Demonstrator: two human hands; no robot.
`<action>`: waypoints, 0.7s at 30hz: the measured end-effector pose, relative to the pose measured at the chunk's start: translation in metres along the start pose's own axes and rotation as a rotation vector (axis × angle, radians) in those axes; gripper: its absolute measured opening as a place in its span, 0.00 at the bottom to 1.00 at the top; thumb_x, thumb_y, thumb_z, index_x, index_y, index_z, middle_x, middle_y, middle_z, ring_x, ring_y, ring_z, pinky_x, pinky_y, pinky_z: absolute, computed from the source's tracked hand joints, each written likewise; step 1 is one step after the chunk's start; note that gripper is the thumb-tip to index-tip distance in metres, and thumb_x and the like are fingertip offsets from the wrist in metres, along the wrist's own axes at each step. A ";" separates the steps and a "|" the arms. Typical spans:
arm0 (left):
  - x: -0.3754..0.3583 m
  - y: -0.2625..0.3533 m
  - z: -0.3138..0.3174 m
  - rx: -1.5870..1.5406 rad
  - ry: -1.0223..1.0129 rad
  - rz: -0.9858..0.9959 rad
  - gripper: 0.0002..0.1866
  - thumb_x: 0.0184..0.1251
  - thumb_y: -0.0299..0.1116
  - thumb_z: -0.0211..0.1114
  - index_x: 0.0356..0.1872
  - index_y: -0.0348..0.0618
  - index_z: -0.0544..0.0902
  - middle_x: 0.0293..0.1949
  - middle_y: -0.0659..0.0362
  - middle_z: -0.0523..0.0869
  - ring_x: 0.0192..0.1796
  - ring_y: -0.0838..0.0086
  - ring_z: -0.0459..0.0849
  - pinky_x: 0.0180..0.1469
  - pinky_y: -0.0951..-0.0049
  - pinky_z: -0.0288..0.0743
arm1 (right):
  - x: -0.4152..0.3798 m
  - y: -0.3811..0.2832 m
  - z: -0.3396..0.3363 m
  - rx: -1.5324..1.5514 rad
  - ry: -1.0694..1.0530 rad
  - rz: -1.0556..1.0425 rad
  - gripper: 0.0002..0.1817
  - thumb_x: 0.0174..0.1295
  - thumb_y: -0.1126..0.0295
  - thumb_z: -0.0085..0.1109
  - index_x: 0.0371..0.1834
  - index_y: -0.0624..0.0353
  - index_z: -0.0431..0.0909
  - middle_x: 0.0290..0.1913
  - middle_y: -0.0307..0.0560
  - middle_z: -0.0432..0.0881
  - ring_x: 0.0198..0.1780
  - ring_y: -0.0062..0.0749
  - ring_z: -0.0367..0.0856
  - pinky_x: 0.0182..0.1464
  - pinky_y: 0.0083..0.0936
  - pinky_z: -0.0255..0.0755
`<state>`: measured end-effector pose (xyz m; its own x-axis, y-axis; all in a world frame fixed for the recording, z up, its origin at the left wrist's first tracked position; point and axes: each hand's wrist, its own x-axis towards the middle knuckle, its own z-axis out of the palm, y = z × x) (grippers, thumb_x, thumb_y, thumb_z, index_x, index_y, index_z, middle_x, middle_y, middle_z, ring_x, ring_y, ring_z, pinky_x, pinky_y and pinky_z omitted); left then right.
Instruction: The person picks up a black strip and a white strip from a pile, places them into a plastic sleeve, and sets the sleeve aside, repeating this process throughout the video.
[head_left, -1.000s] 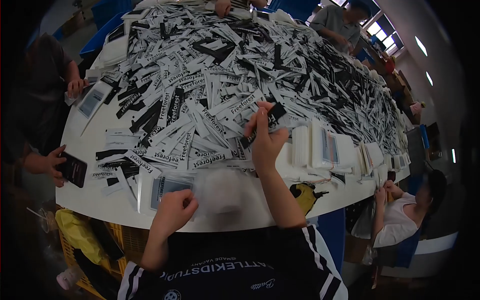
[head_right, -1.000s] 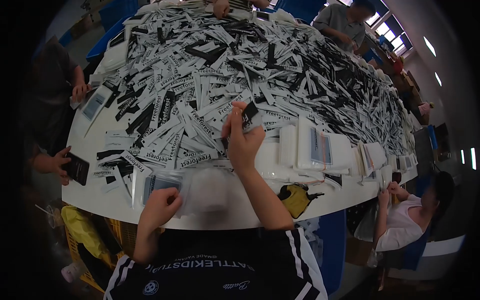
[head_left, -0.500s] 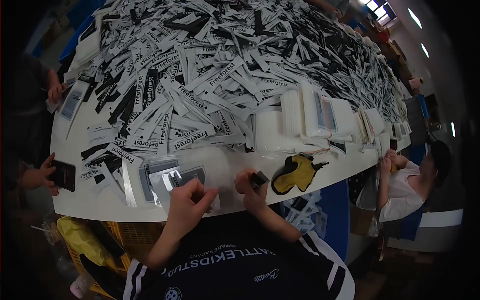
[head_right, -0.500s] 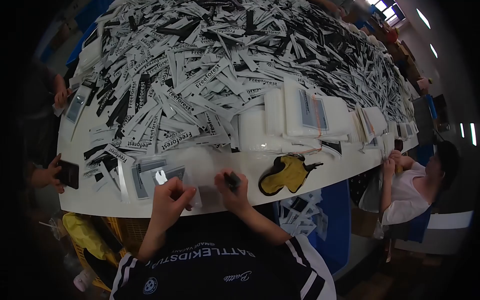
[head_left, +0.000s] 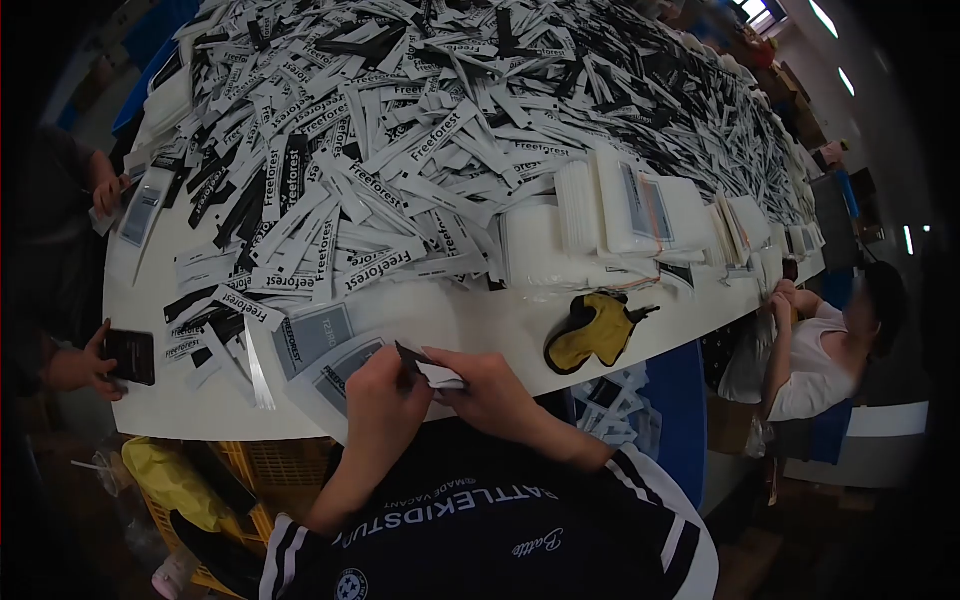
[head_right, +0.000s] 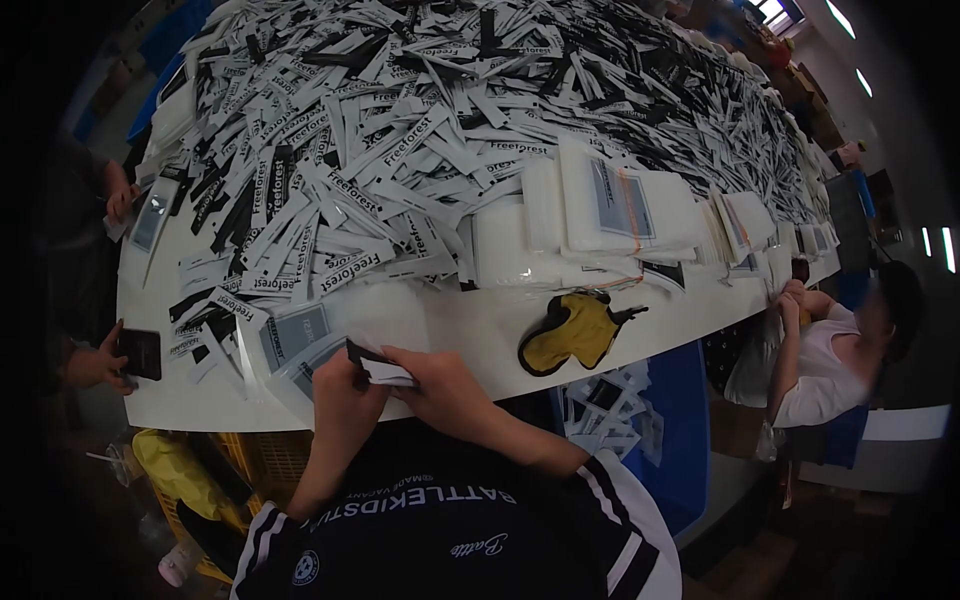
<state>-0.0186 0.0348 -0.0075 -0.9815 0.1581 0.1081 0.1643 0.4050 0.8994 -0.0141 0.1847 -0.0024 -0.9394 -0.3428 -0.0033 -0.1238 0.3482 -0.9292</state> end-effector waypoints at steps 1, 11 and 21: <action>-0.001 -0.002 -0.001 0.068 -0.031 -0.068 0.06 0.49 0.23 0.62 0.26 0.33 0.73 0.24 0.54 0.76 0.24 0.64 0.78 0.26 0.71 0.70 | -0.002 0.002 0.002 -0.002 0.000 0.001 0.21 0.48 0.81 0.56 0.49 0.64 0.73 0.35 0.59 0.80 0.36 0.53 0.80 0.38 0.32 0.74; 0.000 0.000 -0.019 0.060 -0.134 -0.144 0.07 0.47 0.24 0.63 0.25 0.33 0.74 0.28 0.52 0.77 0.29 0.60 0.78 0.30 0.69 0.71 | -0.003 -0.011 0.001 -0.093 0.076 -0.049 0.26 0.44 0.81 0.59 0.52 0.63 0.72 0.37 0.55 0.81 0.37 0.48 0.81 0.38 0.31 0.75; -0.002 0.006 -0.015 0.020 -0.055 0.124 0.10 0.41 0.23 0.65 0.29 0.35 0.78 0.33 0.52 0.77 0.34 0.57 0.79 0.34 0.66 0.73 | 0.003 0.009 0.015 -0.354 0.050 -0.302 0.36 0.37 0.79 0.63 0.57 0.64 0.67 0.35 0.53 0.79 0.35 0.48 0.80 0.36 0.35 0.73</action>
<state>-0.0172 0.0233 0.0043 -0.9467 0.2568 0.1943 0.2867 0.3974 0.8717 -0.0130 0.1738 -0.0168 -0.8576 -0.4350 0.2744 -0.4877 0.5184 -0.7025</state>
